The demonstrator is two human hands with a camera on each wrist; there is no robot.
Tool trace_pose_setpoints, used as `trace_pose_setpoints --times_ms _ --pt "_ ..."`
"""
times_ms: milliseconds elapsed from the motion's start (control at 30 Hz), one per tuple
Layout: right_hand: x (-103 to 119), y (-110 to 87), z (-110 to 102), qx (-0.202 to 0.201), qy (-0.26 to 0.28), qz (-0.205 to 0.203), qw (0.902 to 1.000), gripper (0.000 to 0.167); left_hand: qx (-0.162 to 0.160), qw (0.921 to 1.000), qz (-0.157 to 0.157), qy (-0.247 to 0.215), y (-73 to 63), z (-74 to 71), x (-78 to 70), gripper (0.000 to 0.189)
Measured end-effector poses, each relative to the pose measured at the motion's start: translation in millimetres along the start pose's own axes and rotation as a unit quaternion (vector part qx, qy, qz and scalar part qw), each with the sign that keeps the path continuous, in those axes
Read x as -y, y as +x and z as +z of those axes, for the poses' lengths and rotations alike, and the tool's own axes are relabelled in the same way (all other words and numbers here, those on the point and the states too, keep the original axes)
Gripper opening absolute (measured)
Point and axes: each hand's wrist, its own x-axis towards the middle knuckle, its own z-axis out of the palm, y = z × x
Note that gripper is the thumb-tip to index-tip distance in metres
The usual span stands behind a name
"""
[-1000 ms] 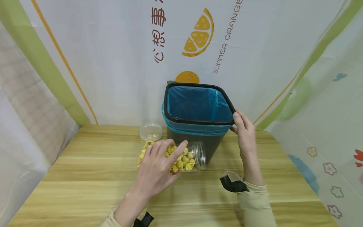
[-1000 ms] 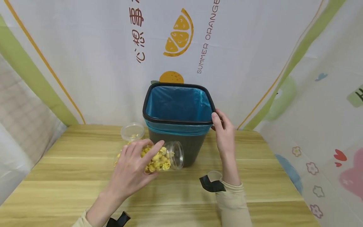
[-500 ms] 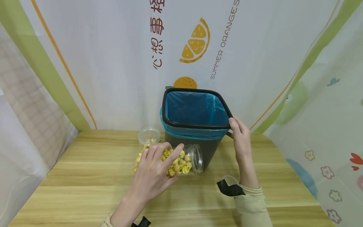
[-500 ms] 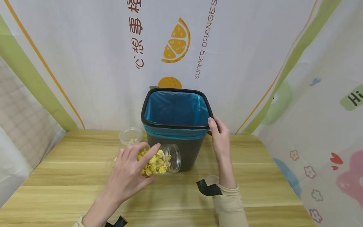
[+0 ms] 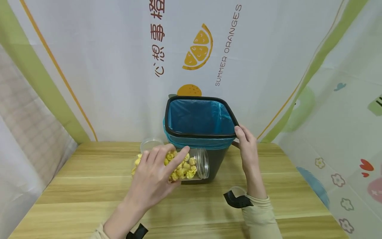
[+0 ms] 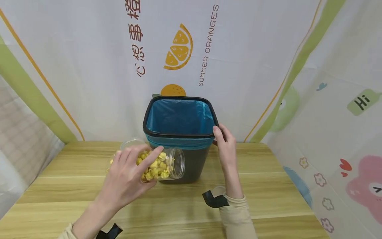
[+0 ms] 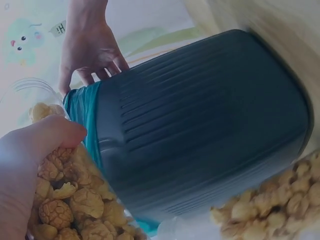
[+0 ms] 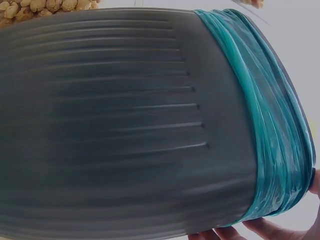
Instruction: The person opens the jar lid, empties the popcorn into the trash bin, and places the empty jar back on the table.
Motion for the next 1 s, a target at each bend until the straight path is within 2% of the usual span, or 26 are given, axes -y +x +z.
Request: trace_pose_setpoints --times_ms 233,500,633,800,1000 --pt "2 1.8 2 -0.007 -0.001 -0.011 0.9999 0.052 -0.017 0.9994 0.019 0.025 16.5 -15.3 13.3 0.108" --pt "0 0.0 2 -0.009 -0.001 -0.008 0.9999 0.050 -0.010 0.9992 0.024 0.031 32.3 -31.0 33.5 0.108" --pt "0 -0.5 0 -0.001 -0.002 -0.005 1.0000 0.052 -0.013 0.9993 0.022 0.028 42.4 -35.0 46.8 0.105" --pt "-1 -0.6 0 0.000 -0.001 -0.004 1.0000 0.051 -0.014 0.9989 0.034 0.030 58.5 -36.9 62.3 0.103" --pt "-2 -0.5 -1 -0.002 -0.006 -0.009 0.9999 0.053 -0.003 0.9981 0.046 0.041 76.4 -36.9 72.7 0.100"
